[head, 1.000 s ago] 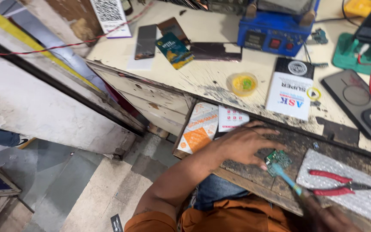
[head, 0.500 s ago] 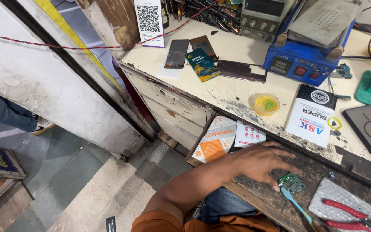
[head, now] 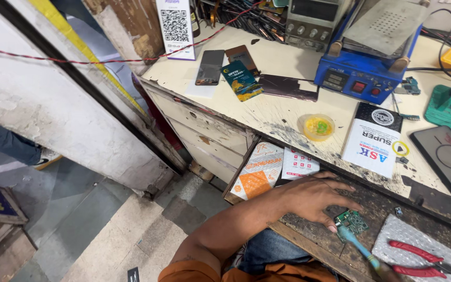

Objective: The person cleans a small green circuit board with a brush, then uses a soldering iron to work on specific points on the board. After soldering, the person applies a liquid from a blue bottle and scrubs the board again with the brush.

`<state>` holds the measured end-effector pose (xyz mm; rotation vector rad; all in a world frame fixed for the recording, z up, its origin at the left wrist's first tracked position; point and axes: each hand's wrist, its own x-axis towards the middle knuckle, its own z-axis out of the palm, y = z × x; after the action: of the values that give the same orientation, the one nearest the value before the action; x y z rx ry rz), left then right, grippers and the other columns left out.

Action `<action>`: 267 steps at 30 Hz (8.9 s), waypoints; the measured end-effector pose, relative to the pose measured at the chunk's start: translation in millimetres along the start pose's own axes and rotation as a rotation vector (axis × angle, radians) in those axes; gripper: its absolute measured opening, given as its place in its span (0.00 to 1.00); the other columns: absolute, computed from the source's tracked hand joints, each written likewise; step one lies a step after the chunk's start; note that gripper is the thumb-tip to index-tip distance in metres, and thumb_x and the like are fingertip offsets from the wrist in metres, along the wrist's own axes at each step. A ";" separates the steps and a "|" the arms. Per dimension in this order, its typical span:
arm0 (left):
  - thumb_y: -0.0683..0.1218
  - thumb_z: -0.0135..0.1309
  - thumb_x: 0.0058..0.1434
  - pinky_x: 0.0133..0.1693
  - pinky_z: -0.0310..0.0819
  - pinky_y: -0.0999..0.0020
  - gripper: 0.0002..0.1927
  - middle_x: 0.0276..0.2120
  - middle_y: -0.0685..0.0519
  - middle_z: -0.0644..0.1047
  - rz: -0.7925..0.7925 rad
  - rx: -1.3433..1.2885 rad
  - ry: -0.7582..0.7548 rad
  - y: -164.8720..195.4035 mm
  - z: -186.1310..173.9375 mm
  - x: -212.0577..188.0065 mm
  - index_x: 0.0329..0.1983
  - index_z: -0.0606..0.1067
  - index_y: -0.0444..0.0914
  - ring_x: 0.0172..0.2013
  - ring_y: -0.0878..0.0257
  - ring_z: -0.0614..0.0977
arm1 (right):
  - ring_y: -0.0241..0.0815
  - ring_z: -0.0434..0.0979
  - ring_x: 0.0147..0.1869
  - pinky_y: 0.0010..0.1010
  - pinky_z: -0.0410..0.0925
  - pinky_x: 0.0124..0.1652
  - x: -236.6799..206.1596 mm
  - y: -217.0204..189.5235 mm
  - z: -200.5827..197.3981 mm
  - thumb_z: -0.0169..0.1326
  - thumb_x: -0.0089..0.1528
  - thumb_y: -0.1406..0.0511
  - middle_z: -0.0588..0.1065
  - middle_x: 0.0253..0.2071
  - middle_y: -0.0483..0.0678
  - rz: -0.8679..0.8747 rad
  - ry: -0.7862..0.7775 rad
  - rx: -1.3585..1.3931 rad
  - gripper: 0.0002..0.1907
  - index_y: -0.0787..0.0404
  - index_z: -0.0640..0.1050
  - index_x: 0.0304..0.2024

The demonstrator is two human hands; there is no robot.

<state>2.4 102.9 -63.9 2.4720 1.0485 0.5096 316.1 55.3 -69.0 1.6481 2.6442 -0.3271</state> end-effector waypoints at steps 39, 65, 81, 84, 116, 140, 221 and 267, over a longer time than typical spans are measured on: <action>0.60 0.69 0.46 0.70 0.46 0.44 0.43 0.58 0.51 0.80 -0.013 -0.042 -0.063 25.5 -42.9 -28.0 0.68 0.70 0.54 0.71 0.55 0.64 | 0.49 0.82 0.30 0.44 0.75 0.34 -72.7 -57.4 -17.1 0.63 0.56 0.63 0.79 0.29 0.46 0.185 0.212 0.195 0.30 0.29 0.79 0.59; 0.60 0.69 0.44 0.71 0.47 0.45 0.43 0.67 0.48 0.70 -0.094 -0.066 -0.109 32.2 -53.1 -28.2 0.66 0.72 0.54 0.70 0.53 0.65 | 0.50 0.80 0.28 0.41 0.72 0.29 -74.7 -68.6 -33.3 0.69 0.47 0.56 0.78 0.28 0.48 0.019 0.313 0.333 0.32 0.45 0.81 0.56; 0.60 0.70 0.45 0.71 0.49 0.45 0.43 0.67 0.45 0.70 -0.049 -0.074 -0.076 26.0 -47.3 -30.1 0.67 0.72 0.53 0.70 0.52 0.65 | 0.49 0.81 0.34 0.41 0.73 0.34 -74.7 -63.9 -29.9 0.71 0.48 0.55 0.79 0.31 0.46 0.024 0.239 0.295 0.35 0.44 0.80 0.59; 0.61 0.68 0.46 0.71 0.48 0.43 0.43 0.63 0.51 0.76 -0.037 -0.050 -0.091 26.1 -47.4 -29.7 0.68 0.72 0.53 0.72 0.54 0.66 | 0.49 0.81 0.31 0.41 0.74 0.32 -69.8 -62.7 -33.1 0.63 0.50 0.65 0.79 0.33 0.48 -0.083 0.333 0.307 0.30 0.44 0.80 0.57; 0.60 0.69 0.45 0.71 0.46 0.46 0.43 0.64 0.50 0.73 -0.096 -0.033 -0.144 34.1 -52.5 -25.3 0.68 0.71 0.55 0.71 0.55 0.64 | 0.51 0.82 0.31 0.42 0.74 0.32 -69.1 -64.1 -27.5 0.61 0.55 0.62 0.80 0.29 0.49 0.118 0.250 0.297 0.25 0.39 0.81 0.57; 0.61 0.70 0.42 0.69 0.51 0.44 0.43 0.67 0.47 0.70 -0.070 -0.052 -0.067 31.7 -54.8 -32.1 0.65 0.73 0.53 0.69 0.51 0.67 | 0.52 0.82 0.30 0.42 0.74 0.30 -64.1 -79.0 -44.2 0.59 0.53 0.67 0.81 0.36 0.49 -0.013 0.346 0.322 0.25 0.46 0.81 0.54; 0.60 0.71 0.43 0.69 0.53 0.47 0.41 0.61 0.51 0.75 -0.050 -0.062 -0.039 54.2 -73.0 -42.1 0.64 0.74 0.52 0.67 0.54 0.70 | 0.47 0.73 0.26 0.39 0.69 0.28 -92.2 -84.3 -66.6 0.58 0.58 0.69 0.73 0.28 0.45 -0.019 0.308 0.178 0.28 0.39 0.80 0.59; 0.58 0.70 0.47 0.70 0.51 0.46 0.40 0.44 0.54 0.85 -0.024 -0.074 -0.074 54.2 -79.2 -43.7 0.65 0.73 0.50 0.69 0.57 0.68 | 0.40 0.70 0.23 0.35 0.66 0.23 -95.1 -87.9 -71.3 0.61 0.59 0.67 0.71 0.25 0.44 -0.057 0.315 0.246 0.25 0.44 0.80 0.60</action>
<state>-31.7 53.7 23.0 2.3917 1.0108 0.4377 287.7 -53.5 27.0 1.8314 2.9891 -0.4437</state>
